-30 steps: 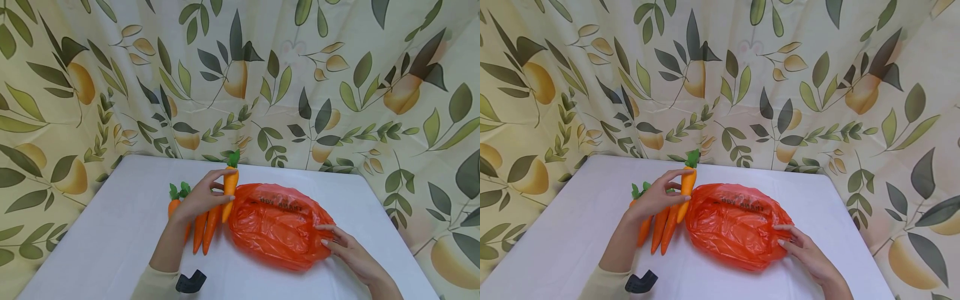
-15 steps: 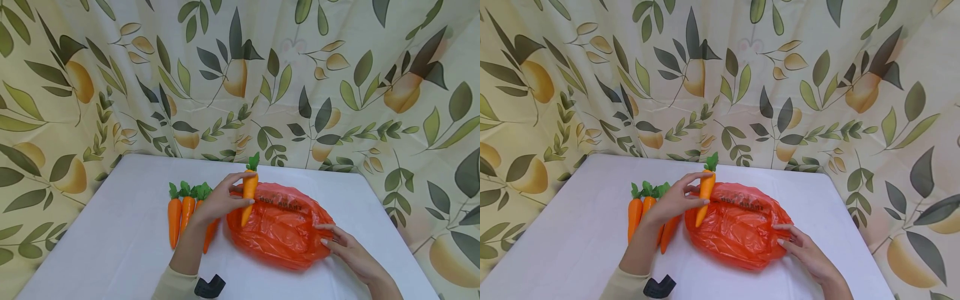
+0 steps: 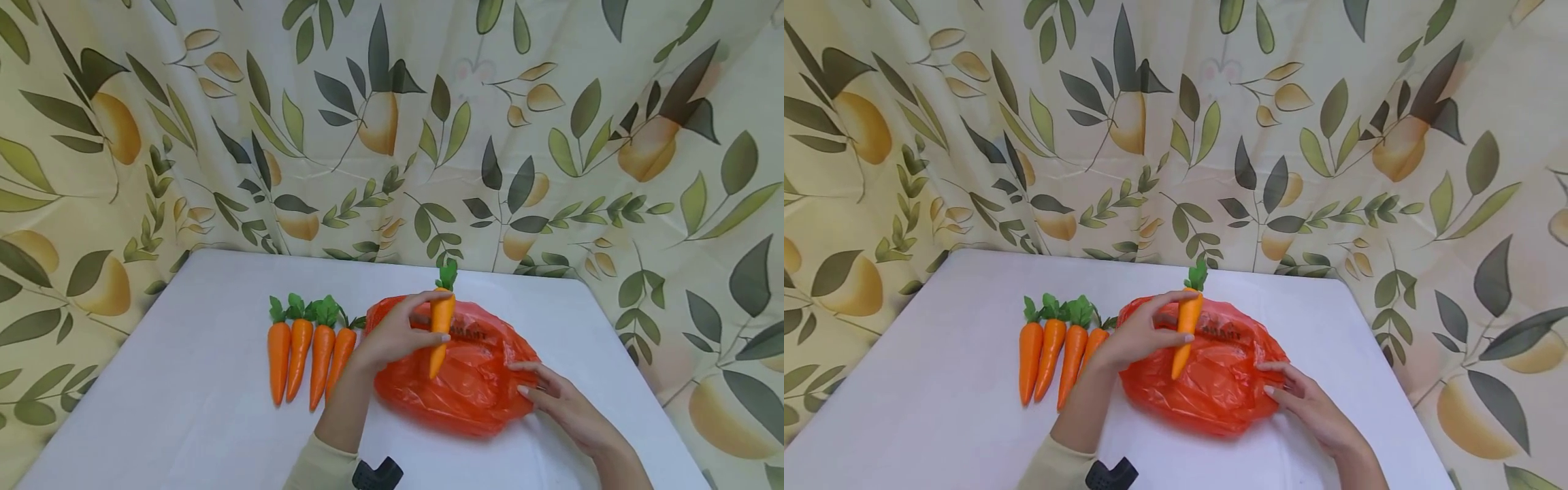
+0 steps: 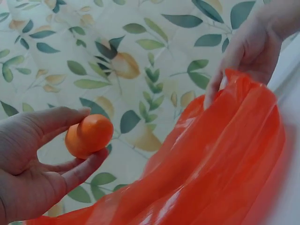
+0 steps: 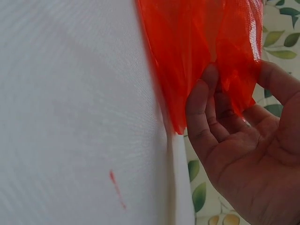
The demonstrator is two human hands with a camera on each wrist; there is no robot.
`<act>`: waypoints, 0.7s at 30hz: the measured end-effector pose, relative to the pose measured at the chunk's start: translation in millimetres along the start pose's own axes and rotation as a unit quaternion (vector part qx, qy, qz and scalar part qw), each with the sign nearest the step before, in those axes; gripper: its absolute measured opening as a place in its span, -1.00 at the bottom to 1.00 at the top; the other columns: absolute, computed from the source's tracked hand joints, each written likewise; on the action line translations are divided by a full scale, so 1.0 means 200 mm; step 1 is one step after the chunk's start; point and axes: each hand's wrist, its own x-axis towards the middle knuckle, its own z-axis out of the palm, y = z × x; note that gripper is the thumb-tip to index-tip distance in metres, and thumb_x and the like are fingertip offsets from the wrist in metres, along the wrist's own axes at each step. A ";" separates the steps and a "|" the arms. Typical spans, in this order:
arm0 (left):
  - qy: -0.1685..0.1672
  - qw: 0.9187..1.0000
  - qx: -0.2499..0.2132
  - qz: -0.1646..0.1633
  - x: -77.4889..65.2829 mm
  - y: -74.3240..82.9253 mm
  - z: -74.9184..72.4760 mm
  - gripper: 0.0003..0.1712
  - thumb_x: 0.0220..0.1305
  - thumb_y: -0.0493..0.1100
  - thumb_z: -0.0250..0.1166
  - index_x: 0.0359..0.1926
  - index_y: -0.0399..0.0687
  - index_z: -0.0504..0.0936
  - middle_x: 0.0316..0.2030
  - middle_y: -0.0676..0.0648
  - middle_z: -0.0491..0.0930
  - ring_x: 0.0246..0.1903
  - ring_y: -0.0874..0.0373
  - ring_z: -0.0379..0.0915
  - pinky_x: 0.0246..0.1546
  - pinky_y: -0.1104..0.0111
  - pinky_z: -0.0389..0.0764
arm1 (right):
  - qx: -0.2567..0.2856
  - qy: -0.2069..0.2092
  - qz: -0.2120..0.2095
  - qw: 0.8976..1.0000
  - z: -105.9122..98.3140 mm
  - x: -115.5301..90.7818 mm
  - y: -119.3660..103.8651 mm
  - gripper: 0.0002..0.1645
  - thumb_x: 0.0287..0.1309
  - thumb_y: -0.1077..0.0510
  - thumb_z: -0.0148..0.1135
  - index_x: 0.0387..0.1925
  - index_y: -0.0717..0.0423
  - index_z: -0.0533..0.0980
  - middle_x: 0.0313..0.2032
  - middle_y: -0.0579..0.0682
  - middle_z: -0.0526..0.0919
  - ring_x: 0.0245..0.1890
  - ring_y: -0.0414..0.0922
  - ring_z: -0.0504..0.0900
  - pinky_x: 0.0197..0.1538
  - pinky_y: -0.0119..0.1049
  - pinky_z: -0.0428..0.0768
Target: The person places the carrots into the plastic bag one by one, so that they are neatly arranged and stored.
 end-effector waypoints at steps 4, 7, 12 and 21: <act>0.008 1.000 0.007 -0.001 0.03 -0.02 0.07 -0.32 0.25 -0.22 0.52 0.28 0.50 0.57 0.14 0.04 0.47 0.02 0.03 0.49 -0.12 0.05 0.72 | 0.002 -0.002 -0.001 1.000 0.00 0.00 -0.01 -0.38 0.46 0.09 0.24 0.44 0.16 0.36 0.46 0.29 0.22 0.17 -0.01 0.54 0.12 -0.19 0.63; 0.012 1.000 0.007 0.004 0.06 -0.04 0.13 -0.31 0.25 -0.26 0.52 0.29 0.47 0.57 0.09 0.12 0.50 0.01 0.06 0.48 -0.15 0.09 0.73 | 0.001 -0.001 -0.002 1.000 0.00 0.00 -0.01 -0.38 0.47 0.08 0.23 0.44 0.16 0.35 0.47 0.29 0.20 0.17 -0.03 0.54 0.12 -0.20 0.62; 0.005 1.000 0.019 0.001 0.10 -0.06 0.21 -0.30 0.24 -0.26 0.52 0.30 0.44 0.57 0.06 0.20 0.51 -0.01 0.14 0.49 -0.20 0.21 0.73 | -0.002 -0.006 -0.002 1.000 -0.01 -0.02 -0.01 -0.39 0.47 0.08 0.22 0.44 0.16 0.35 0.46 0.27 0.22 0.17 -0.06 0.54 0.13 -0.20 0.61; -0.005 0.998 0.058 -0.007 0.12 -0.10 0.26 -0.31 0.20 -0.22 0.56 0.27 0.47 0.57 0.09 0.22 0.45 -0.02 0.19 0.47 -0.23 0.35 0.69 | 0.009 -0.028 -0.019 0.999 0.00 0.00 0.00 -0.40 0.50 0.10 0.18 0.45 0.18 0.32 0.49 0.30 0.17 0.20 -0.08 0.54 0.16 -0.17 0.59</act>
